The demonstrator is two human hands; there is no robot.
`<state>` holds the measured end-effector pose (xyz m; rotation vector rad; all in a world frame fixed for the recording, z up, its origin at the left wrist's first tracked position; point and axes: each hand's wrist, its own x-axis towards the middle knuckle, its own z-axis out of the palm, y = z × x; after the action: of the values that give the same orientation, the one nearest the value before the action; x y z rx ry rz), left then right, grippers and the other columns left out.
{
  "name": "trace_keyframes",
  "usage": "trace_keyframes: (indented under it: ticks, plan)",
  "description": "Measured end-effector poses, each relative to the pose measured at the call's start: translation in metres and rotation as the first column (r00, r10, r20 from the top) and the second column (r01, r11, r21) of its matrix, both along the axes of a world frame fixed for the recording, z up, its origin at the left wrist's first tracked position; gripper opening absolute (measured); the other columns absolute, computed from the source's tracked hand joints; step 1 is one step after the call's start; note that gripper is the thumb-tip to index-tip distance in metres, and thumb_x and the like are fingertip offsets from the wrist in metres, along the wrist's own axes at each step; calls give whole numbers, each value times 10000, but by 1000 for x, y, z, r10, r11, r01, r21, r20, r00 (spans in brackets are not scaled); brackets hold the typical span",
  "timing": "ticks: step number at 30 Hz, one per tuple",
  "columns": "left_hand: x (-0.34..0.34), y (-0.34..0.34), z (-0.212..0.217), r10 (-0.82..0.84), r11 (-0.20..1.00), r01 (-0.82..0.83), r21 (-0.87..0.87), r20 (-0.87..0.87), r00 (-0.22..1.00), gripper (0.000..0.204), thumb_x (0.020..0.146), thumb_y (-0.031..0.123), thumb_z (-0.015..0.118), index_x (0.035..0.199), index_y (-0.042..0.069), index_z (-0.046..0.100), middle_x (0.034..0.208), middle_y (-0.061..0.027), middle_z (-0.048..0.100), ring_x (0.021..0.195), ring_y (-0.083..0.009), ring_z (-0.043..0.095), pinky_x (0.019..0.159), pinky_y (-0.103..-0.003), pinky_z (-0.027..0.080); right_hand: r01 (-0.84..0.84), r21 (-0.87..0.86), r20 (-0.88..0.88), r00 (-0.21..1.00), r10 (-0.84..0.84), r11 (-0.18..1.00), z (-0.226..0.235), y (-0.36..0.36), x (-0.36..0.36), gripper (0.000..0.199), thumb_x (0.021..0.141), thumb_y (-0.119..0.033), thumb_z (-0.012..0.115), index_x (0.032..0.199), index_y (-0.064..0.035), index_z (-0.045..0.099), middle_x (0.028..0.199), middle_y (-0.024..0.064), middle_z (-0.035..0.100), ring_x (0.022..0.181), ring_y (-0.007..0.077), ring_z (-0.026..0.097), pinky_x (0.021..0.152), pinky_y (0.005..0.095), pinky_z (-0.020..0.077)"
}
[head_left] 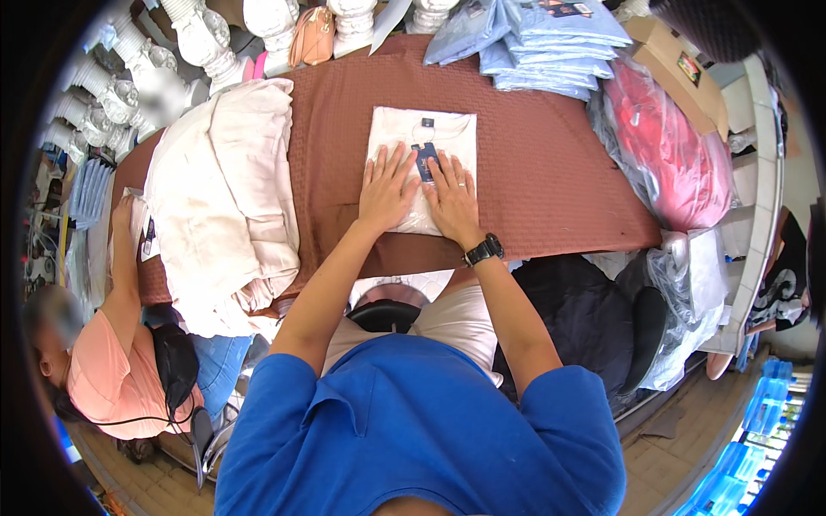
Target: The person packages clothing items by folding them, placing them into plastic bags, sealing the bags, and organizing the sealed packages into stacks on a table.
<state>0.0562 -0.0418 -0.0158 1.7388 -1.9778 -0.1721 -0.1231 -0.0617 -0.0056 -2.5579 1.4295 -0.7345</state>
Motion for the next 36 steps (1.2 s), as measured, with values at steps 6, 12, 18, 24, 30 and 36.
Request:
trace_keyframes:
  ticks: [6, 12, 18, 24, 30, 36]
  plan:
    - [44, -9, 23, 326, 940, -338, 52, -435, 839, 601, 941, 272, 672, 1452, 35, 463, 1465, -230, 478, 1326, -338, 479, 1117, -469, 367, 281, 155, 268, 911, -314, 947, 48, 24, -50, 535, 994, -339, 582, 1395, 1, 479, 1456, 294, 473, 1309, 468, 482, 1043, 531, 423]
    - [69, -19, 3, 408, 905, -248, 346, -536, 739, 591, 865, 270, 767, 1295, -79, 560, 1181, -212, 685, 977, -285, 699, 896, -372, 537, 207, 632, 210, 882, -422, 747, 34, 59, -67, 569, 916, -353, 720, 1258, 58, 528, 796, 193, 709, 771, 360, 728, 725, 455, 570]
    - [35, 10, 22, 508, 797, 199, 570, -812, 289, 492, 902, 245, 750, 1259, -65, 613, 1167, -154, 709, 1015, -227, 700, 862, -364, 556, -14, 790, 467, 661, -588, 613, 20, 40, -93, 368, 892, -178, 775, 1139, 66, 654, 795, 87, 706, 673, 104, 685, 547, 210, 530]
    - [-11, 41, 27, 505, 807, 410, 425, -856, -108, 488, 927, 229, 729, 1335, 16, 566, 1251, -95, 670, 1116, -221, 666, 940, -360, 554, -91, 702, 712, 66, -699, 706, 25, 43, -96, 353, 944, -257, 737, 1128, 16, 609, 887, 77, 650, 768, 132, 653, 662, 285, 570]
    - [-75, 73, 41, 474, 719, 601, 350, -879, -55, 443, 1004, 237, 626, 1363, -6, 533, 1217, -113, 682, 1039, -219, 693, 929, -336, 566, -358, 631, 732, -17, -681, 688, -2, 58, -91, 366, 961, -239, 705, 1226, -11, 600, 1114, 124, 676, 942, 235, 697, 748, 392, 593]
    - [-52, 102, 79, 193, 598, 692, 405, -910, 366, 380, 1022, 329, 600, 1248, 28, 656, 1027, -126, 746, 683, -133, 667, 617, -242, 539, -351, 708, 687, 144, -712, 613, 5, 65, -114, 450, 900, -64, 728, 1298, 57, 555, 1226, 170, 661, 1036, 250, 682, 831, 365, 580]
